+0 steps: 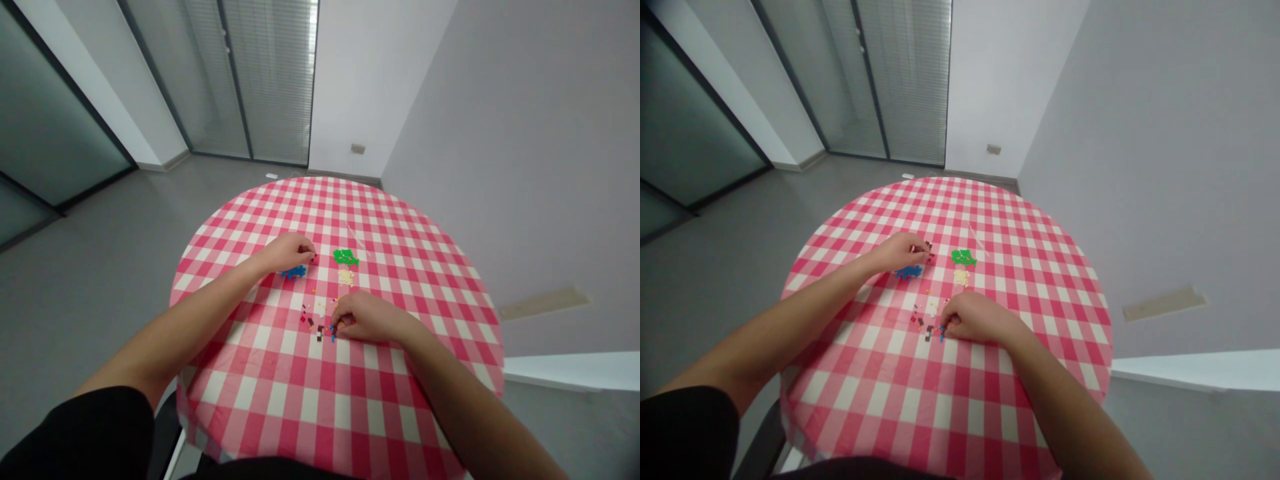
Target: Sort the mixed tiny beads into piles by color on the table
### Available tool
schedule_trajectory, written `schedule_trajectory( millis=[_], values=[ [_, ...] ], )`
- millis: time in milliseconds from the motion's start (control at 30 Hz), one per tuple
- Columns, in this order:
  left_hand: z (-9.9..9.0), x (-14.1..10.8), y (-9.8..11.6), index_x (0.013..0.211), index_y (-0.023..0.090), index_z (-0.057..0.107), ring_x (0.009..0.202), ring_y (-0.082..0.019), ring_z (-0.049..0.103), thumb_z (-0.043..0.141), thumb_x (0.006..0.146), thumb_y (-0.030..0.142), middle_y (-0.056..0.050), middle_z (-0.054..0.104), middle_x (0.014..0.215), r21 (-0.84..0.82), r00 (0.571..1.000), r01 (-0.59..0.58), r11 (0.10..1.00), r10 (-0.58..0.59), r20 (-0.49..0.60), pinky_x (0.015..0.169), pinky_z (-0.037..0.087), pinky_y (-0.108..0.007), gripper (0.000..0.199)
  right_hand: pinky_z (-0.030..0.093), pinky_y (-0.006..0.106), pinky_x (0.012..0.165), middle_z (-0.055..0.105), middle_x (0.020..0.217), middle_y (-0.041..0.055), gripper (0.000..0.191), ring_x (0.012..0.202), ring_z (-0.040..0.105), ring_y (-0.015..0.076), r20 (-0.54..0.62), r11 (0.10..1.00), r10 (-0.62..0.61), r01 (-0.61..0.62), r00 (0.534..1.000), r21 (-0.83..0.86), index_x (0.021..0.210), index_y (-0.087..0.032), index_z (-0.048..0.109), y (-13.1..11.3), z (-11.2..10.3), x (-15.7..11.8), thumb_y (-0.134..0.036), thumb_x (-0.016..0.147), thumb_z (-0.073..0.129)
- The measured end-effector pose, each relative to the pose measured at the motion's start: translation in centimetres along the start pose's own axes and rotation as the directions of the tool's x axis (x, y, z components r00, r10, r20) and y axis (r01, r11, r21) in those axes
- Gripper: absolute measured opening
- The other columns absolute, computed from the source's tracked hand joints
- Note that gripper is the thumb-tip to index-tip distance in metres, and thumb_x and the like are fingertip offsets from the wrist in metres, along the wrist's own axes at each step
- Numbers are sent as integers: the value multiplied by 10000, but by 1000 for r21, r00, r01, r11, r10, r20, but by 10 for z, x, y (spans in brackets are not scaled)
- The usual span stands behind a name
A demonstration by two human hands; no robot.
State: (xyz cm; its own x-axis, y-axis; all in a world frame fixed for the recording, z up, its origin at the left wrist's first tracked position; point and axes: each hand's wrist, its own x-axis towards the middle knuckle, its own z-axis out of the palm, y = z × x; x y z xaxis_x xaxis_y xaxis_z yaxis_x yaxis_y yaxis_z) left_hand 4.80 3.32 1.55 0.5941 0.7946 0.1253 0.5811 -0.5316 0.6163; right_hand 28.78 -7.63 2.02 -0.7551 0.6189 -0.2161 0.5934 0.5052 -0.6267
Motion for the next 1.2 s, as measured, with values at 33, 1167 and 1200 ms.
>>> schedule_trajectory(
  millis=[33,1167,1200],
  values=[
    [0,-3,3,840,179,764,741,-161,636,580,827,236,-66,746,854,1,1000,-6,1000,6,-16,660,416,-280,192,365,223,563,729,792,9,233,620,568,108,4,1000,-1,1,1000,-11,914,-210,789,0,0,1,-111,754,652],
    [35,-52,51,898,181,732,598,-94,523,664,822,220,1,648,691,-244,973,-133,961,80,-217,578,397,-223,109,586,319,644,730,731,47,251,668,711,190,-493,745,314,111,811,657,877,-189,682,10,14,20,-401,758,743],
    [34,-52,50,882,181,730,599,-95,524,665,820,226,-2,652,696,-245,973,-128,961,74,-217,578,397,-225,101,585,318,637,723,721,44,263,656,705,185,-495,738,315,119,810,664,881,-187,676,10,15,20,-410,760,743]
  ],
)
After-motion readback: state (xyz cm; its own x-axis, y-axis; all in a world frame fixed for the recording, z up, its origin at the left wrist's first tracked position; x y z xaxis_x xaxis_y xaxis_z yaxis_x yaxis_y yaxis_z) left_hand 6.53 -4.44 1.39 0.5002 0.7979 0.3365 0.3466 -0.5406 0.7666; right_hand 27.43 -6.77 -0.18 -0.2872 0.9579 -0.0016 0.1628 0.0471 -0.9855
